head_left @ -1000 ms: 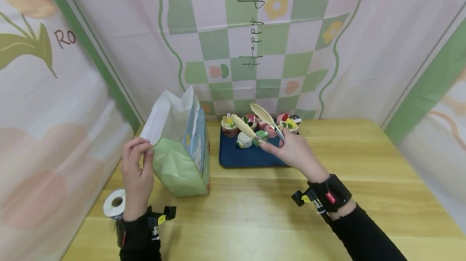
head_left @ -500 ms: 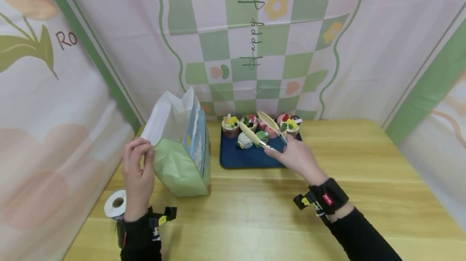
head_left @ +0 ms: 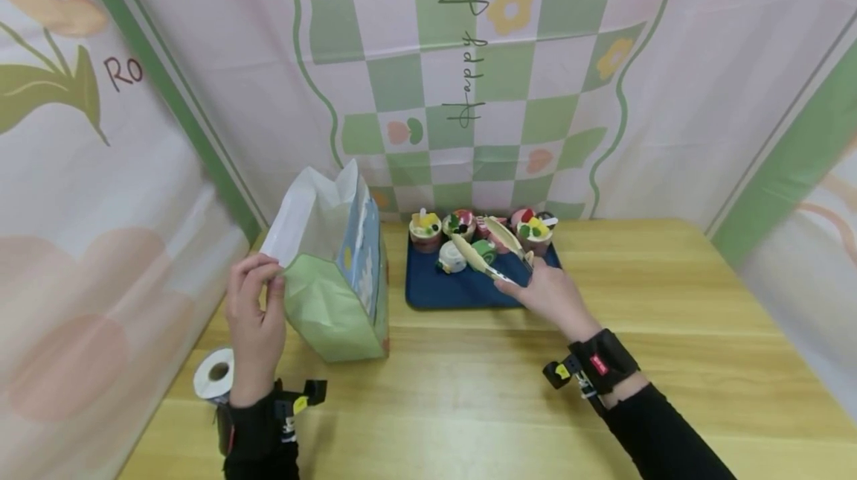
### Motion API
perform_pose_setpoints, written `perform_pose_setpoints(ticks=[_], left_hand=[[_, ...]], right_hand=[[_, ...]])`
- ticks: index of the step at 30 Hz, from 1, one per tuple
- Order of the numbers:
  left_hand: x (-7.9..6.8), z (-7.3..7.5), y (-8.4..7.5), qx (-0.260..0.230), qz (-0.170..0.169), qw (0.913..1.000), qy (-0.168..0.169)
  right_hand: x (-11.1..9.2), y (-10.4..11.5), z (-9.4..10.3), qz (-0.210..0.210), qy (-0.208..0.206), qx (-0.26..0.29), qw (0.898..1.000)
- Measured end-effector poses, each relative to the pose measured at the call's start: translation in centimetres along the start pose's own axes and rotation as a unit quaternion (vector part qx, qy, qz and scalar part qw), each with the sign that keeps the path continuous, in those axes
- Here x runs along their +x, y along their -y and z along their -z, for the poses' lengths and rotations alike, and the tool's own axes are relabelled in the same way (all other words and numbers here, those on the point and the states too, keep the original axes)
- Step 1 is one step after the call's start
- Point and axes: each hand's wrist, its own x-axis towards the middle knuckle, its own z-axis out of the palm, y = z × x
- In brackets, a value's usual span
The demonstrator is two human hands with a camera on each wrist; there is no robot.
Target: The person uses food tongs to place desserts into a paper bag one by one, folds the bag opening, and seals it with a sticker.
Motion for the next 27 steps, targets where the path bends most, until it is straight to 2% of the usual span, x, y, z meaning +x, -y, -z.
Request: perform_pose_setpoints(ticks=[11,19,27], left_hand=[[-0.1,0.0,0.1,-0.003,0.000,1.0000,0.004],[-0.1,-0.1,0.1,-0.006,0.006,1.0000,0.002],[0.0,0.0,0.0,-0.008,0.006,0.9999,0.002]], right_hand=[[0.4,-1.4,-1.4,-0.021,0.013,0.004,1.000],[0.7,-1.9,-2.1,-0.053,0.043,0.002,0.998],[0.8,-2.1,-2.8,-0.052,0.041,-0.002,0.998]])
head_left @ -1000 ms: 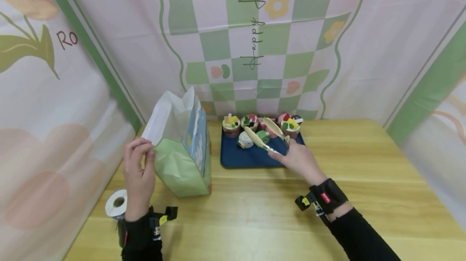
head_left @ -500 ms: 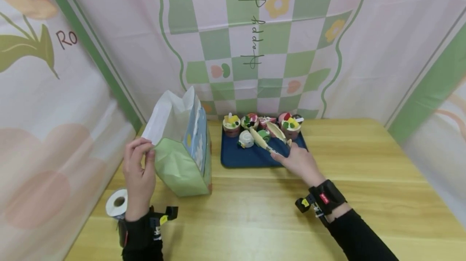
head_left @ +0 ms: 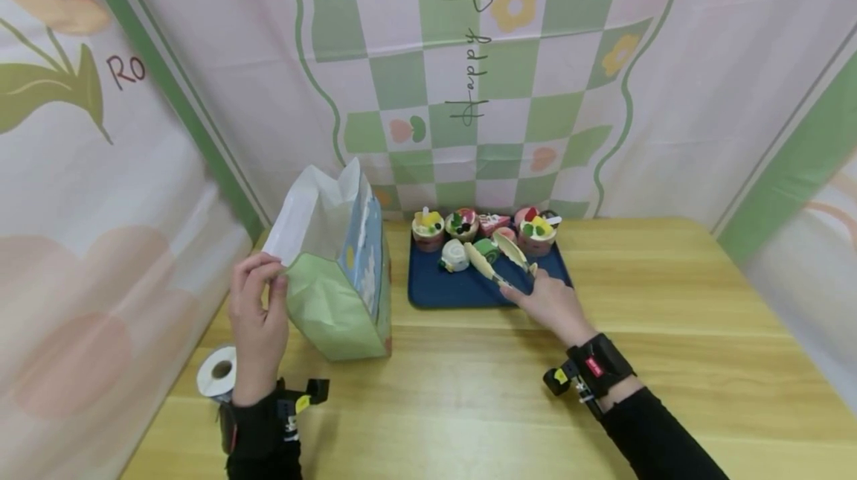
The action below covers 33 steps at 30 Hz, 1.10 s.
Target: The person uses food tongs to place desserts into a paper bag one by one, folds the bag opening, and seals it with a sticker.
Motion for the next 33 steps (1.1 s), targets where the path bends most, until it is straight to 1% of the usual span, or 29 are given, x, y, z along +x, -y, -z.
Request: perform_pose_setpoints(ticks=[7,10,24,33], left_hand=[[-0.01,0.07,0.05,-0.002,-0.005,1.0000,0.003],[-0.02,0.10,-0.02,-0.002,-0.004,1.0000,0.004],[0.07,0.04,0.07,-0.010,-0.004,0.9999,0.002],[0.05,0.01,0.11,-0.009,-0.006,0.9999,-0.001]], right_hand=[[0.02,-0.11,-0.29,-0.002,0.011,0.015,1.000],[0.09,-0.21,-0.40,-0.001,0.013,0.013,1.000],[0.17,-0.26,-0.65,0.002,0.002,0.012,1.000],[0.03,-0.24,-0.22,0.000,-0.003,0.030,1.000]])
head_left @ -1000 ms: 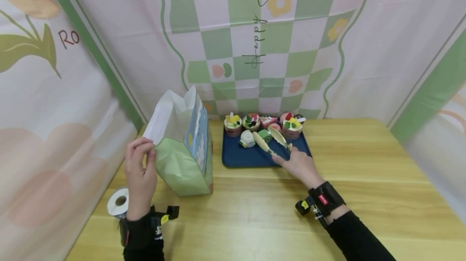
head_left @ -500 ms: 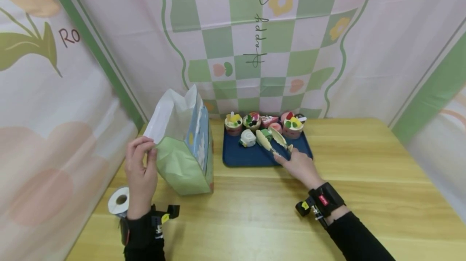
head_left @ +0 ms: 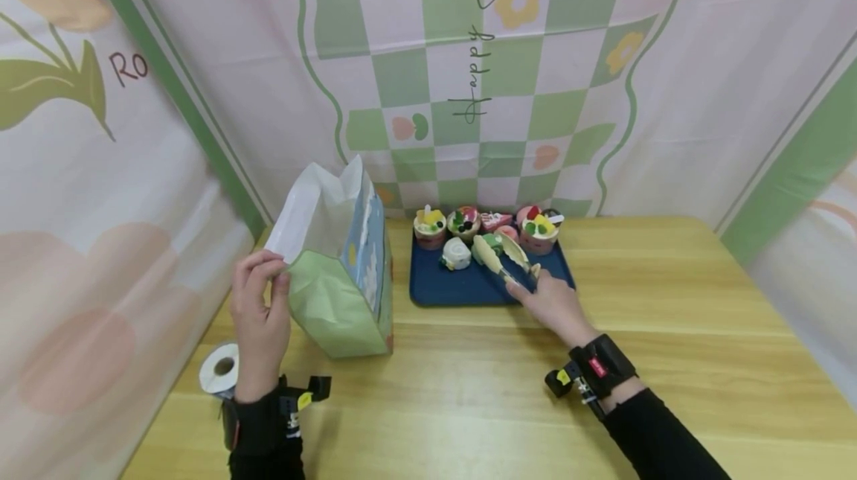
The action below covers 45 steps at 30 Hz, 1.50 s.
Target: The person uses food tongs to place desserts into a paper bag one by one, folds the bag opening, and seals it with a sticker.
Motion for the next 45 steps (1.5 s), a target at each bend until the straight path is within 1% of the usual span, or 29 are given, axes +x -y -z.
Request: perform_pose_setpoints(ticks=[5,11,17,19,24,27,33,37,39,43,45], left_hand=[[0.0,0.0,0.0,-0.001,0.001,1.0000,0.003],[0.1,0.1,-0.1,-0.004,-0.002,1.0000,0.005],[0.2,0.2,-0.2,-0.007,-0.004,0.9999,0.007],[0.2,0.2,-0.3,-0.008,-0.003,0.9999,0.005],[0.2,0.2,-0.2,-0.014,0.002,0.9999,-0.001],[0.3,0.2,-0.4,-0.024,0.003,0.9997,-0.008],[0.6,0.1,-1.3,-0.068,0.011,0.9975,-0.018],[0.4,0.0,-0.7,-0.092,0.021,0.9955,-0.011],[0.3,0.0,-0.4,-0.112,0.029,0.9933,-0.005],[0.1,0.0,-0.1,-0.132,0.030,0.9908,0.005],[0.1,0.1,0.0,-0.135,0.028,0.9904,0.009]], right_hand=[[-0.1,0.3,0.7,0.008,-0.006,0.013,1.000],[-0.3,0.8,1.4,0.030,-0.015,0.021,0.999],[-0.8,1.6,2.6,0.044,-0.017,0.032,0.998],[-1.0,2.0,3.0,0.050,-0.024,0.037,0.998],[-1.6,3.2,4.2,0.086,-0.054,0.035,0.994],[-2.1,4.3,5.0,0.106,-0.061,0.029,0.992],[-3.1,6.9,7.0,0.119,-0.046,0.011,0.992],[-3.9,8.7,8.3,0.136,-0.048,-0.001,0.990],[-4.2,9.7,8.8,0.147,-0.051,-0.009,0.988],[-4.8,11.6,9.8,0.163,-0.050,-0.017,0.985],[-5.0,12.6,10.3,0.170,-0.046,-0.012,0.984]])
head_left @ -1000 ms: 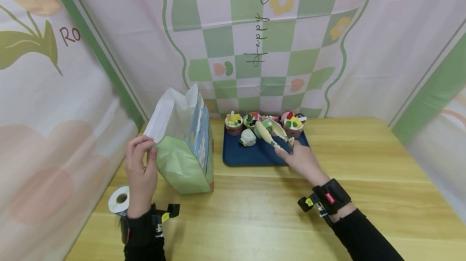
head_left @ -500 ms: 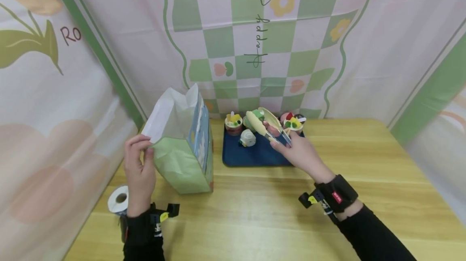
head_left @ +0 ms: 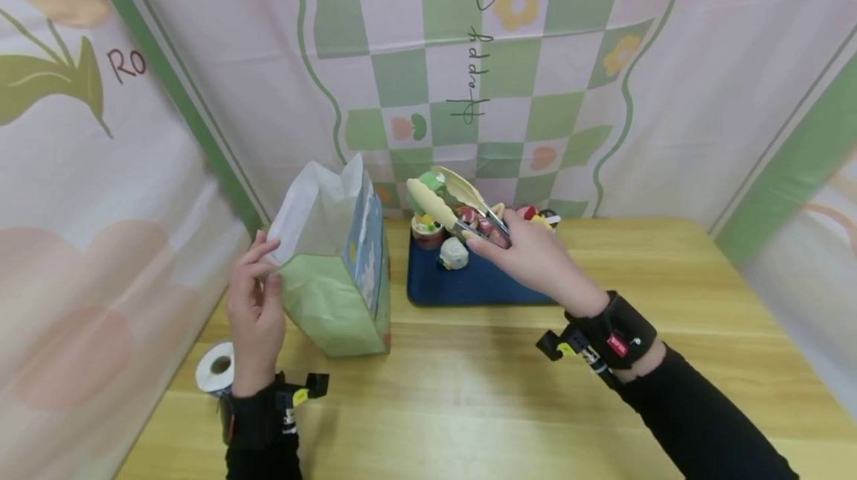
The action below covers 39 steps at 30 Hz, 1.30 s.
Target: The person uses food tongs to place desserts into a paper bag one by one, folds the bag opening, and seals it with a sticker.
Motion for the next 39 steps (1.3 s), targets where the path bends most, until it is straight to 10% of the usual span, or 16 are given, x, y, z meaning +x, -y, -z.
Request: perform_pose_setpoints(ticks=[39], left_hand=[[0.1,0.3,0.1,0.068,-0.041,0.9969,0.003]], right_hand=[[1.0,10.2,0.9,0.114,0.067,0.021,0.991]])
